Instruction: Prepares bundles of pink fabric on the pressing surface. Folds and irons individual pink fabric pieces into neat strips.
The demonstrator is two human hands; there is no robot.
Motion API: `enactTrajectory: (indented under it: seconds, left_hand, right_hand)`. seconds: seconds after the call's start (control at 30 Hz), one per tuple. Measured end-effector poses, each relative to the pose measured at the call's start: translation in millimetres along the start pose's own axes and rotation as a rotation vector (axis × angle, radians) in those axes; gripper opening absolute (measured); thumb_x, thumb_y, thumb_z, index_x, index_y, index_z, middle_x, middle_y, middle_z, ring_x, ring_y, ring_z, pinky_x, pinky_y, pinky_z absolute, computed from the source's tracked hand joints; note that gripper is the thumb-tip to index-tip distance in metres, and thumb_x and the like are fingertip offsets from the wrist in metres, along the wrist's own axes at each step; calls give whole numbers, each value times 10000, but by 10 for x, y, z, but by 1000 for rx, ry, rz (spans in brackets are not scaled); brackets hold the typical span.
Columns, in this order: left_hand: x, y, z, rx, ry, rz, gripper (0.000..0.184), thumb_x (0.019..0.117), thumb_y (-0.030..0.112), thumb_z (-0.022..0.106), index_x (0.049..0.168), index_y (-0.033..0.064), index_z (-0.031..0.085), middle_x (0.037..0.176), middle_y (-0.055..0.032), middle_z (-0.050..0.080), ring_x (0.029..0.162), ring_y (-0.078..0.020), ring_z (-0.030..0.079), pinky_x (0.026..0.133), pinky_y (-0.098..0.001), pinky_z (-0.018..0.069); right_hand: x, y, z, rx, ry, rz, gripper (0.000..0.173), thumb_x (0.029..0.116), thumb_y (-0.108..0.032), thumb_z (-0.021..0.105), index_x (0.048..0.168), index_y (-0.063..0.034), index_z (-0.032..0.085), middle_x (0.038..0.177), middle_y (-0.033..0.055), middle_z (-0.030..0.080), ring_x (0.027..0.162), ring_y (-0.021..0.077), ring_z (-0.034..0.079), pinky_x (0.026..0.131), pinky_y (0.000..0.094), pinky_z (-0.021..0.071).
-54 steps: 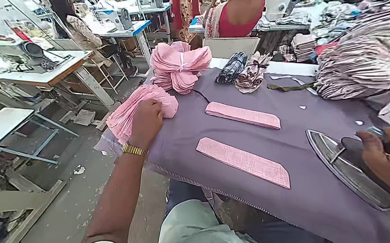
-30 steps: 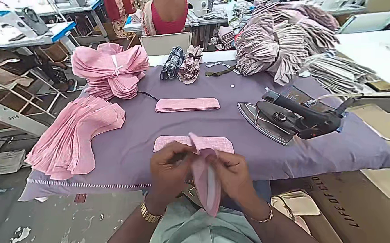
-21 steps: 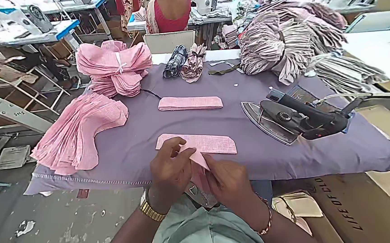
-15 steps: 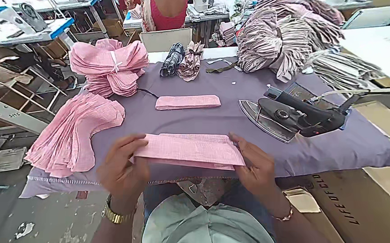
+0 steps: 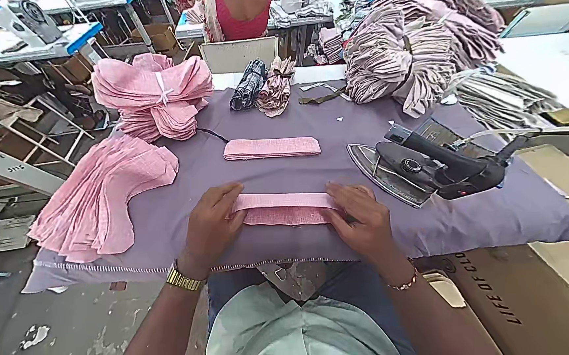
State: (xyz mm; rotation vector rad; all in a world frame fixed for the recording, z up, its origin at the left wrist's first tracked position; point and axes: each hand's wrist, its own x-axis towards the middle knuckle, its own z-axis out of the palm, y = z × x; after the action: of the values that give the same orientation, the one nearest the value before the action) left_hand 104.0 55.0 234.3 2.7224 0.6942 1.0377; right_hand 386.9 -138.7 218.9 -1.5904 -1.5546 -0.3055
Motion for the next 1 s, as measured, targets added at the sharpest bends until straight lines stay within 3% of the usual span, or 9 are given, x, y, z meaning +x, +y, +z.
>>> enactTrajectory:
  seconds: [0.07, 0.17, 0.33, 0.43, 0.57, 0.7, 0.8, 0.87, 1.0]
  left_hand:
    - [-66, -27, 18, -67, -46, 98, 237, 1024, 209, 605, 1163, 114, 771, 1221, -37, 747, 1195, -172, 686, 1102, -416, 523]
    - [-103, -92, 52, -34, -158, 105, 333, 1016, 125, 491, 1213, 124, 759, 1294, -9, 724, 1267, -165, 651, 1170, -493, 453]
    - [-90, -139, -24, -211, -195, -1, 360, 1010, 139, 485, 1266, 145, 738, 1315, 20, 713, 1307, -125, 617, 1212, -519, 411]
    - [-67, -259, -115, -383, -284, 10, 353, 1029, 136, 493, 1301, 130, 718, 1350, 11, 693, 1343, -132, 587, 1245, -532, 363]
    - [-82, -264, -72, -349, -247, 51, 348, 1021, 118, 492, 1277, 115, 728, 1341, -5, 697, 1338, -158, 595, 1229, -540, 382]
    - [-54, -192, -15, -340, -177, 20, 310, 968, 98, 524, 1133, 144, 782, 1247, 6, 737, 1278, -165, 635, 1188, -507, 433]
    - [3, -163, -54, -353, -165, -61, 257, 932, 125, 572, 1017, 205, 801, 1125, 54, 739, 1154, -129, 631, 1033, -380, 491]
    - [20, -184, -81, -333, -193, -65, 259, 938, 140, 567, 1010, 221, 801, 1113, 72, 742, 1137, -112, 639, 1005, -356, 510]
    - [29, -223, -117, -285, -271, -4, 293, 974, 139, 536, 1065, 219, 802, 1197, 65, 735, 1194, -115, 636, 1050, -367, 509]
  right_hand:
    - [-72, -65, -26, 31, -23, -38, 205, 1002, -159, 622, 1078, -82, 796, 1127, 46, 785, 1141, 174, 718, 1125, 506, 467]
    - [-179, -21, 22, -76, -83, -9, 277, 1043, -171, 528, 1117, -133, 792, 1166, 1, 778, 1185, 142, 695, 1138, 503, 433]
    - [-145, 13, -79, 29, -145, 106, 284, 1049, -225, 529, 1145, -197, 794, 1206, -61, 763, 1210, 77, 668, 1121, 529, 392]
    - [-127, 119, -191, 128, -218, 82, 276, 1047, -240, 548, 1185, -190, 781, 1237, -58, 750, 1229, 76, 653, 1123, 520, 395]
    - [-153, 141, -137, 47, -172, -32, 294, 1039, -203, 520, 1188, -162, 770, 1225, -30, 755, 1220, 114, 660, 1111, 538, 391]
    - [-152, 74, -32, -8, -91, 66, 309, 973, -177, 511, 1102, -184, 792, 1128, -53, 778, 1112, 95, 690, 1010, 522, 419]
    - [-99, 72, -13, -3, -91, 156, 317, 922, -183, 523, 1080, -206, 797, 1072, -66, 777, 1064, 104, 686, 949, 529, 426]
    - [-66, 72, -45, -1, -138, 183, 334, 921, -192, 525, 1117, -227, 794, 1083, -75, 768, 1061, 107, 668, 940, 521, 420]
    - [-35, 86, -107, 16, -194, 208, 337, 920, -200, 533, 1125, -251, 796, 1102, -97, 765, 1068, 84, 665, 948, 525, 413]
